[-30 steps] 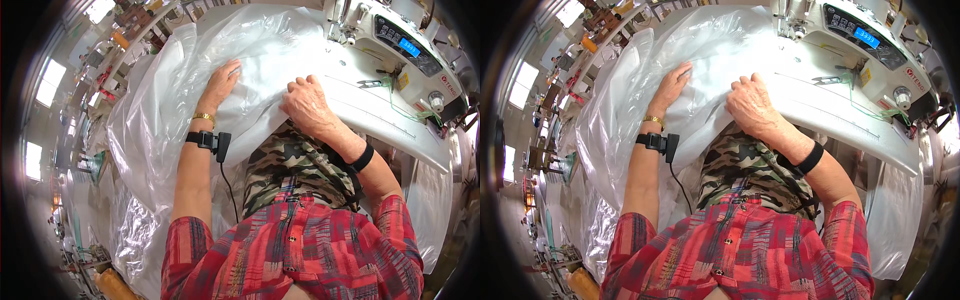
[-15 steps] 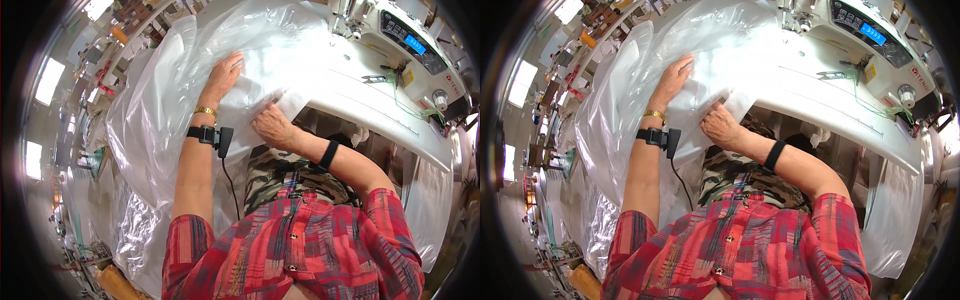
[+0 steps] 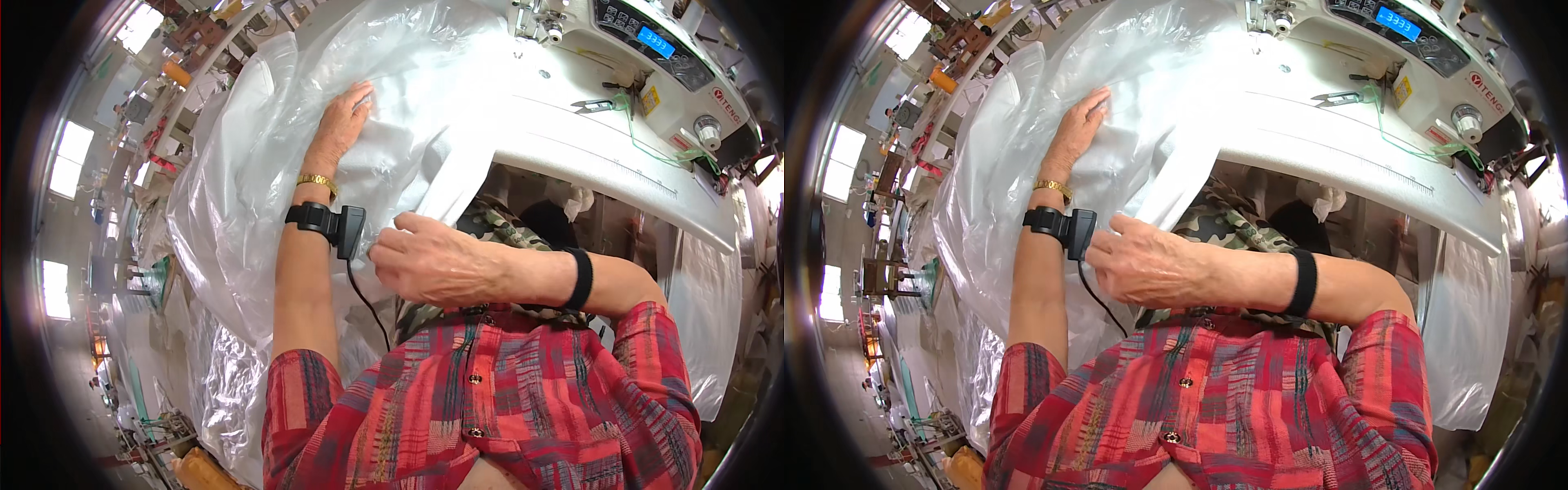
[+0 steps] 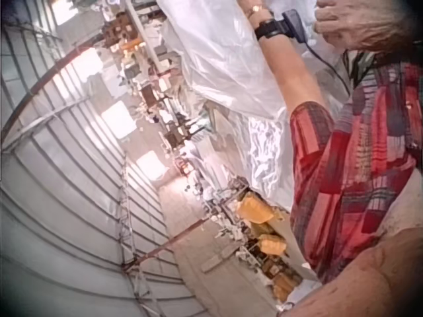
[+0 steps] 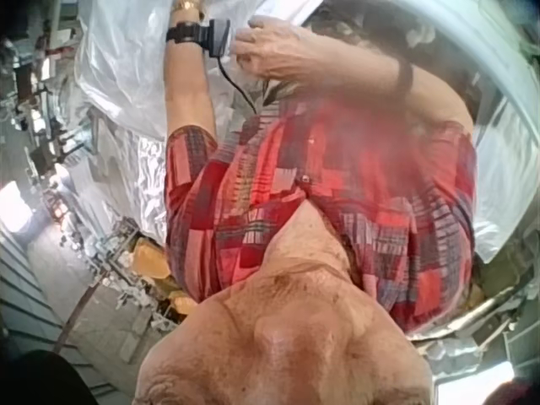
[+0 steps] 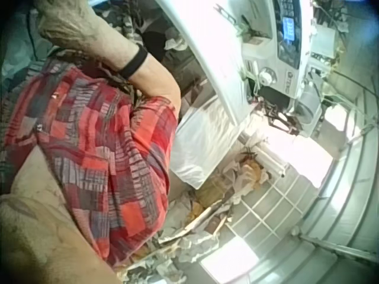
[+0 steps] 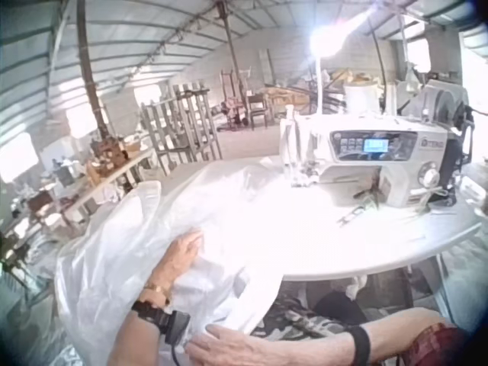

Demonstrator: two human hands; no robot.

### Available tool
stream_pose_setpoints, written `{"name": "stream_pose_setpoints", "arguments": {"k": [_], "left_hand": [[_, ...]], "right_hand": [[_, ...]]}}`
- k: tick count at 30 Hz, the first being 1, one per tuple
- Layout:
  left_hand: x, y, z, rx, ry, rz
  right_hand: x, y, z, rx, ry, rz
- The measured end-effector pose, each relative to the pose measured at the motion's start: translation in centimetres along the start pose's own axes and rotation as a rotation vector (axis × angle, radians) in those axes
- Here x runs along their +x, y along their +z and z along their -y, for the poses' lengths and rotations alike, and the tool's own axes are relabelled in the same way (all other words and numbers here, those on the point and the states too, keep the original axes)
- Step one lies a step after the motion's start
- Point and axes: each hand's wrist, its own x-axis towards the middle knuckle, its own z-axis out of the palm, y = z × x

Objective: Sewing the edges of large white plastic/synthetic sheets using an industrial sewing machine on a factory floor.

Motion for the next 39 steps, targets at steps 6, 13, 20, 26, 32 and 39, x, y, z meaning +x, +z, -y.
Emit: {"name": "stream_pose_setpoints", "arguments": {"k": [6,13,20,26,32,39], "left_hand": [[-0.3,0.3,0.1,-0.027,-0.033,-0.023],[-0.7,-0.2,0.4,0.058,0.065,-0.074],[-4.1,-0.4,-8.5,0.008,0.111,-0.271],[-13.2,3.2,-13.2,0.446,0.039,-0.123],[-15.0,-0.5,-11.5,-0.778,-0.458,-0.197],[-14.7,-6.7,-15.7,-0.878,-0.427,-0.126]], "right_hand": [[-6.7,-3.4,1.5,0.29,0.023,-0.055],[-16.5,4.5,-1.3,0.453,0.767,0.472],[-9.7,0.3,-4.5,0.872,1.018,-0.327],[-7.0,-0.9,-11.1,1.49,1.184,-0.934],[-5.9,-0.4,-14.0,1.645,1.319,-0.976],[-5.1,1.4,-7.5,2.019,0.945,-0.679]]}}
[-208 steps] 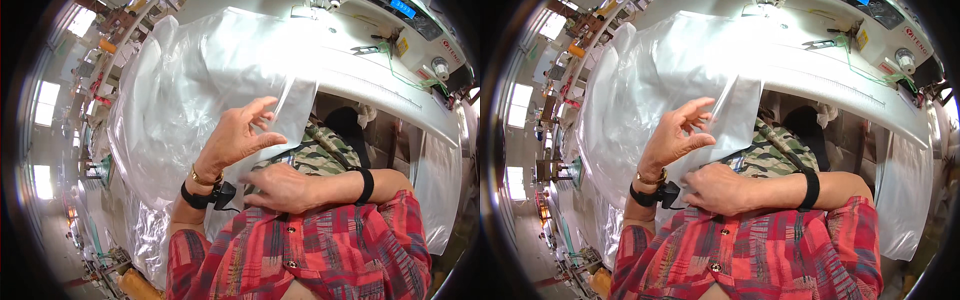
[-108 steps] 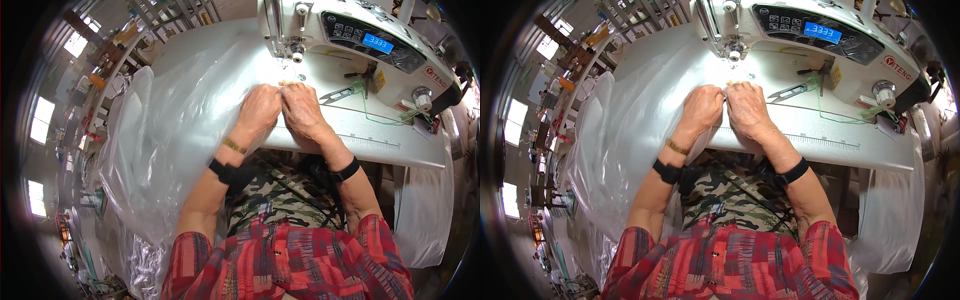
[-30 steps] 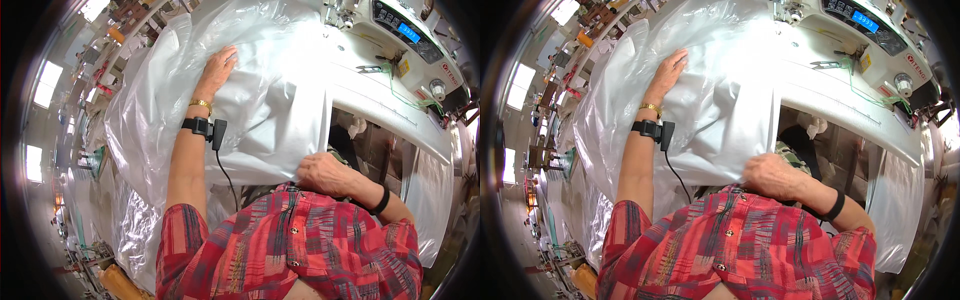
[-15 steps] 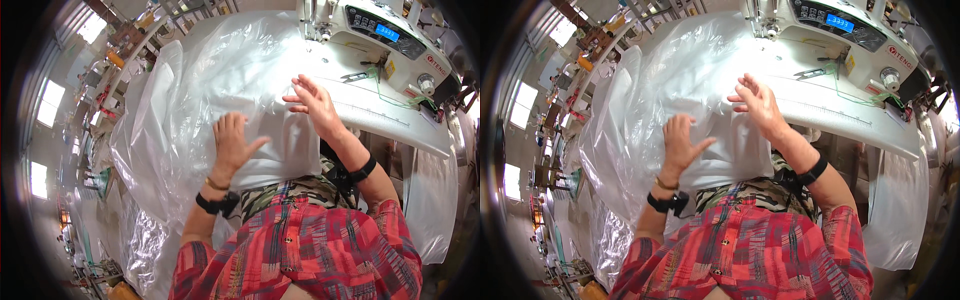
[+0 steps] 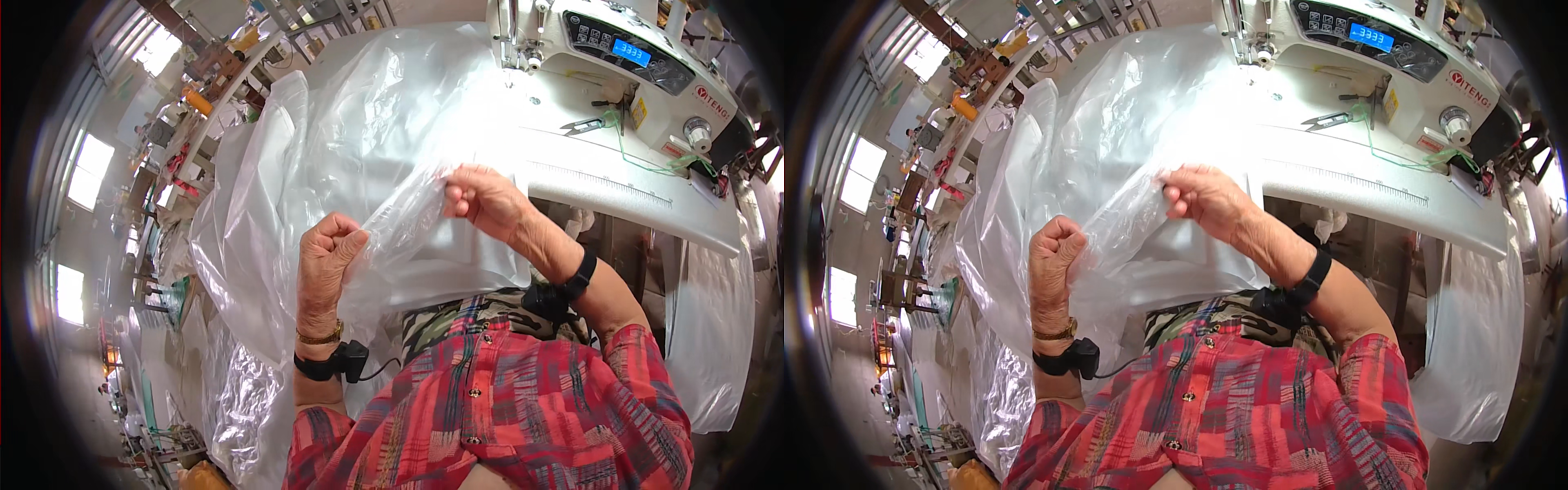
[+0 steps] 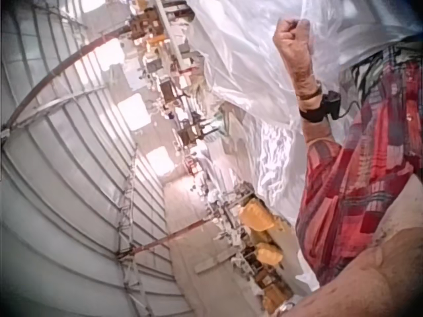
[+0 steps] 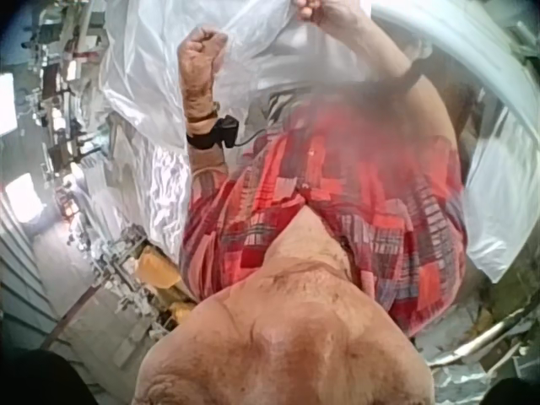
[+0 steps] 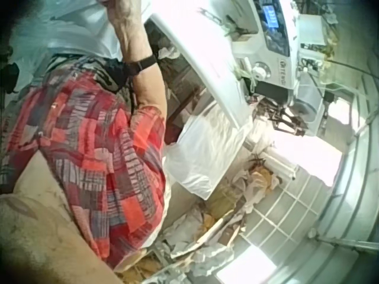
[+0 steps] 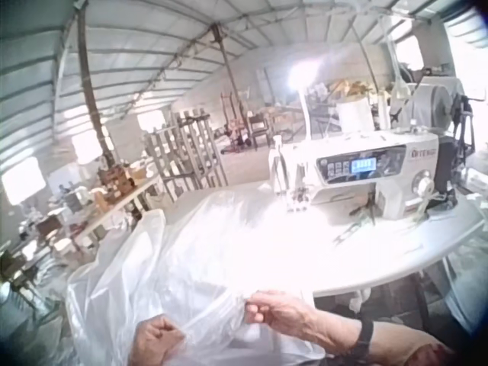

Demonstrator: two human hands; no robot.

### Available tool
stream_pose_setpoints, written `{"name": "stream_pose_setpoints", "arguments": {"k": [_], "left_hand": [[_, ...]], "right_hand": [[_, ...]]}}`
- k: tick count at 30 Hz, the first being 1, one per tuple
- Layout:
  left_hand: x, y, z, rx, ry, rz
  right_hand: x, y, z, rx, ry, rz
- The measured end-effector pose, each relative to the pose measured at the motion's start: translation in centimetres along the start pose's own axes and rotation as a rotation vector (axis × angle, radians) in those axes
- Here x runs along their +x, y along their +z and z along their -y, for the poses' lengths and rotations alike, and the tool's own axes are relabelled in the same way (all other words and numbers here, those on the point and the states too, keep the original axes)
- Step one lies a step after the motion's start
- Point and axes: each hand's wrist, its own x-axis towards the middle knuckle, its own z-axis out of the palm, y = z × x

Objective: Sewing the edges of large white plastic/synthetic sheets using an industrial sewing machine on a factory floor.

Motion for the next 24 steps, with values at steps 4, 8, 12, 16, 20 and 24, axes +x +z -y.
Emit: {"name": "stream_pose_setpoints", "arguments": {"k": [4,8,12,16,20,24], "left_hand": [[-0.9,0.0,1.1,-0.016,-0.081,0.052],[-2.1,1.1,3.2,0.152,-0.212,0.148],[-3.1,1.9,5.7,0.233,-0.308,0.209],[-3.4,3.1,5.0,1.083,0.253,0.242],[-1.9,5.1,2.7,1.04,0.697,0.145],[-1.4,6.6,3.5,0.578,0.249,0.245]], "right_hand": [[-3.1,1.5,-1.4,0.023,0.108,0.034],[-5.6,0.7,-2.0,-0.028,0.191,0.158],[-7.2,0.2,-4.7,-0.13,0.26,0.068],[-7.7,-0.5,-7.2,-0.406,0.281,0.075],[-8.5,0.7,-6.8,-0.524,0.284,0.093],[-9.2,2.0,-6.6,-0.703,0.14,0.123]]}}
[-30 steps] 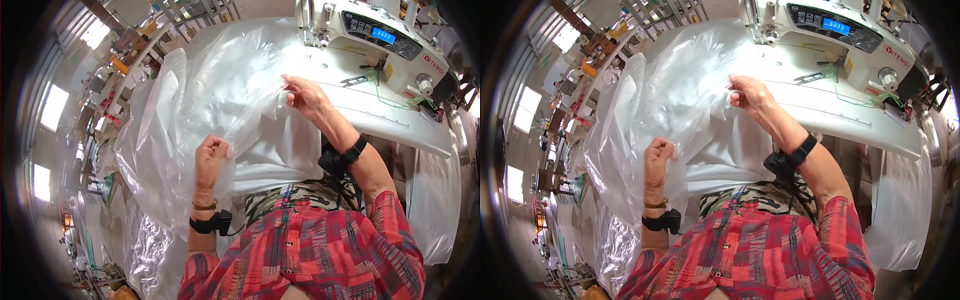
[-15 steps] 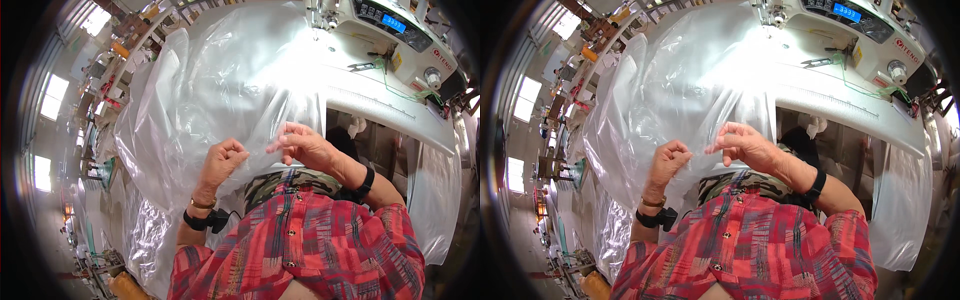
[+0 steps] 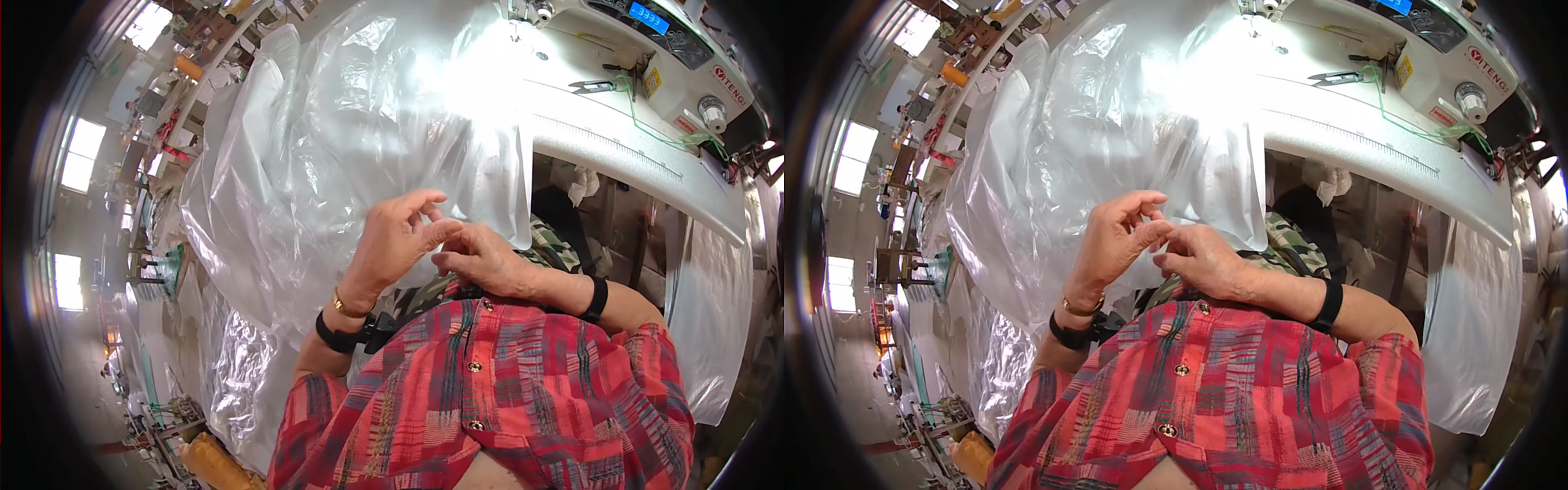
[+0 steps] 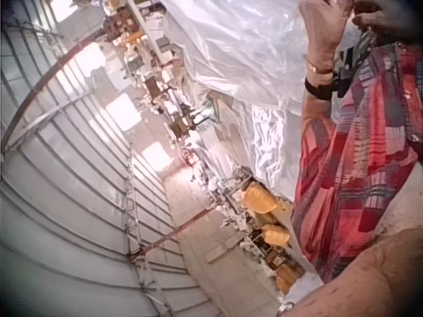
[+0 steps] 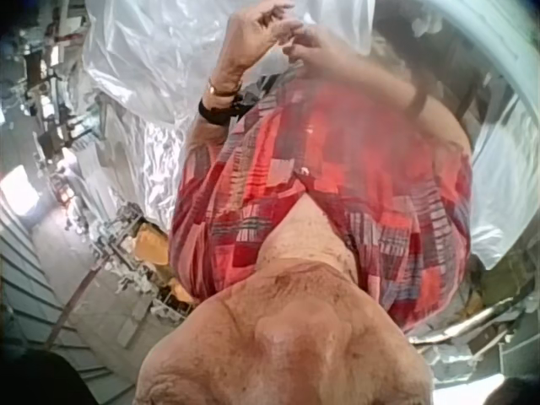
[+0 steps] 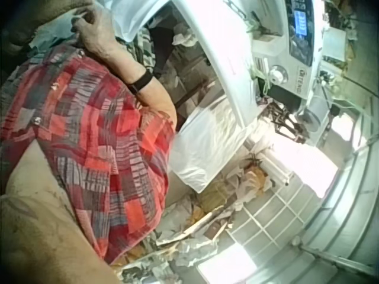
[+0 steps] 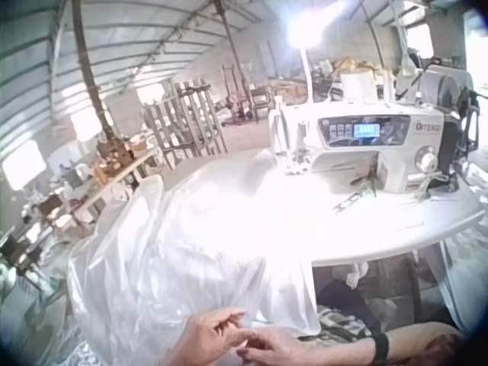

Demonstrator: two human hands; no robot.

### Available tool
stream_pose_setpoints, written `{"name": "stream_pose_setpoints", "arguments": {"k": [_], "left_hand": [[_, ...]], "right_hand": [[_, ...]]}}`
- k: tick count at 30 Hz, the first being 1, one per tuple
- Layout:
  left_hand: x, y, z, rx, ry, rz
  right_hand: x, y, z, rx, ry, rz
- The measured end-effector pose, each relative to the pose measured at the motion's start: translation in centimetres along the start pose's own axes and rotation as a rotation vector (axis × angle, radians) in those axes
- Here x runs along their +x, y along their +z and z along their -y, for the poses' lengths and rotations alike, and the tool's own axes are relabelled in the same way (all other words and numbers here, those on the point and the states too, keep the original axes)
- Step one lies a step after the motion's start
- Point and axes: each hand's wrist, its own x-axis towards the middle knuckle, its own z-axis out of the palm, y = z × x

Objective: Sewing the edges of large white plastic/synthetic sheets using an industrial sewing machine on a factory floor.

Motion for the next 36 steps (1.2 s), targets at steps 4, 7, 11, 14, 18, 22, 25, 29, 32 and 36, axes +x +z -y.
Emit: {"name": "stream_pose_setpoints", "arguments": {"k": [4,7,11,14,18,22,25,29,32,36], "left_hand": [[0.2,1.4,1.4,-0.277,-0.264,0.066],[-0.4,1.9,1.6,-0.378,-0.324,0.03],[-0.8,2.2,0.5,-0.485,-0.264,0.029],[-0.2,2.4,-0.7,-0.426,-0.177,0.034],[0.6,2.7,-2.3,-0.251,-0.051,0.103],[1.1,3.4,-2.4,-0.087,0.162,0.091],[1.2,3.5,-2.7,-0.085,0.136,0.131],[0.8,3.8,-2.2,-0.103,0.098,0.128],[0.7,4.2,-1.3,-0.152,0.148,0.066],[0.8,4.0,-0.6,-0.298,-0.017,0.121]], "right_hand": [[-0.8,-0.7,0.8,-0.351,-0.162,0.007],[-1.8,-2.7,1.3,-0.651,-0.23,-0.328],[-2.8,-6.4,-1.6,-0.836,-0.397,-0.895],[-4.0,-7.9,-6.0,-0.814,-0.228,-0.836],[-4.1,-7.0,-5.6,-0.717,-0.122,-0.586],[-4.7,-3.8,0.4,-0.383,-0.218,-0.399],[-5.1,-3.2,0.8,-0.47,-0.284,-0.427],[-4.9,-2.0,0.4,-0.813,-0.413,-0.397],[-4.4,-1.6,-0.1,-0.867,-0.486,-0.412],[-3.9,-1.8,0.0,-1.034,-0.545,-0.305]]}}
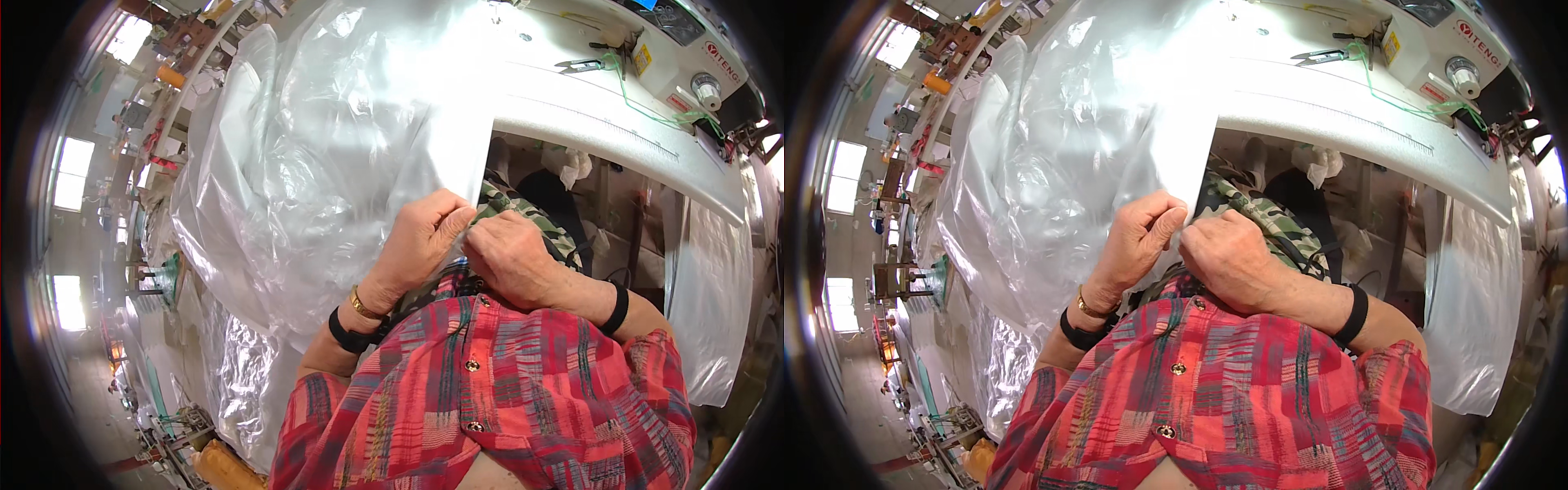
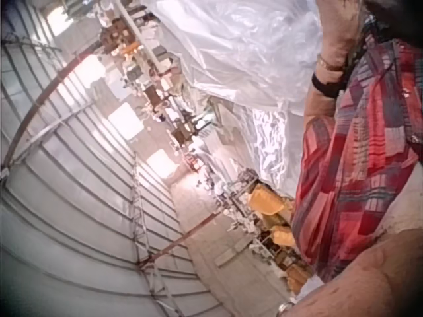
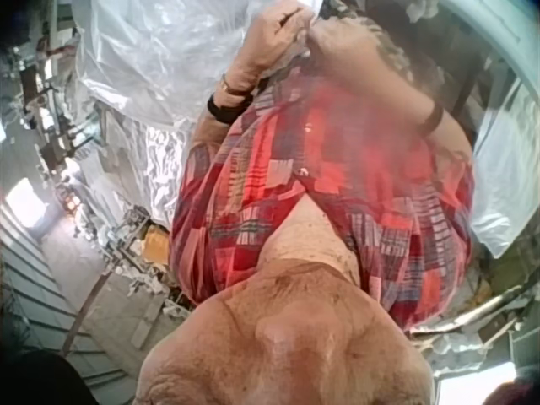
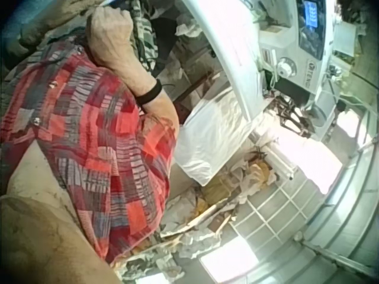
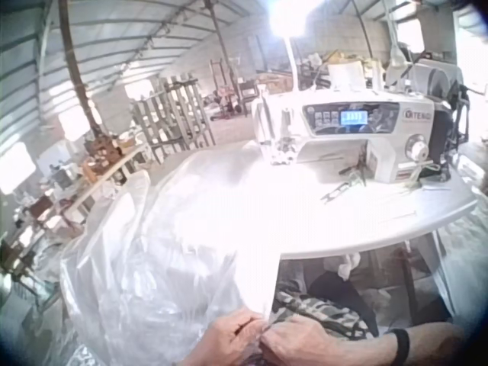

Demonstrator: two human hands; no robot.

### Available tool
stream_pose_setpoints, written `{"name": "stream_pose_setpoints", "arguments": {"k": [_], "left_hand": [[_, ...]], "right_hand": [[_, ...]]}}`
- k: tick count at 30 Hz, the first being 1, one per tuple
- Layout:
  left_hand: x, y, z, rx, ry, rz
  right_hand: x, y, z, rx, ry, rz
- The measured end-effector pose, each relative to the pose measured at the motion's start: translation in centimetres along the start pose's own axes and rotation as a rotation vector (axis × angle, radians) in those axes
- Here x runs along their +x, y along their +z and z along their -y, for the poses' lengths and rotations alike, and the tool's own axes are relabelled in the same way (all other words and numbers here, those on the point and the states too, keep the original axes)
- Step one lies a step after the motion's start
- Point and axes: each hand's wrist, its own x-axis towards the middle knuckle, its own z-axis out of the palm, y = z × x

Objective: Sewing the edges of large white plastic/synthetic sheets using an industrial sewing machine on a factory floor.

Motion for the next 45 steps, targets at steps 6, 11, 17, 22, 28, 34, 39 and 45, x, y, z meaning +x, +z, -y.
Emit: {"name": "stream_pose_setpoints", "arguments": {"k": [6,11,17,22,28,34,39,45], "left_hand": [[0.1,-2.5,3.0,-0.054,-0.216,0.016],[-0.7,-5.7,-2.4,0.251,-0.154,-0.138],[1.6,-6.4,-8.6,0.538,0.146,-0.099],[1.0,-5.7,-7.0,0.697,0.235,0.092],[-1.1,-2.1,-1.3,0.776,0.178,0.081],[-1.9,-0.9,-0.9,0.749,0.131,-0.007],[-2.2,-0.6,-1.7,0.702,0.106,-0.06],[-2.9,-0.2,-1.1,0.504,0.118,-0.135]], "right_hand": [[2.1,-0.3,-1.8,-0.001,-0.257,0.107],[4.2,2.7,-6.7,0.52,0.553,-0.368],[12.6,7.6,-5.7,0.39,0.091,-0.02],[11.2,6.8,-5.8,0.455,-0.036,0.14],[8.8,3.5,-6.7,0.332,-0.071,0.56],[11.3,-7.0,-12.4,-0.358,-0.007,0.261],[13.5,-7.4,-17.8,-0.423,-0.146,0.04],[14.7,-7.0,-18.6,-0.304,-0.105,0.088]]}}
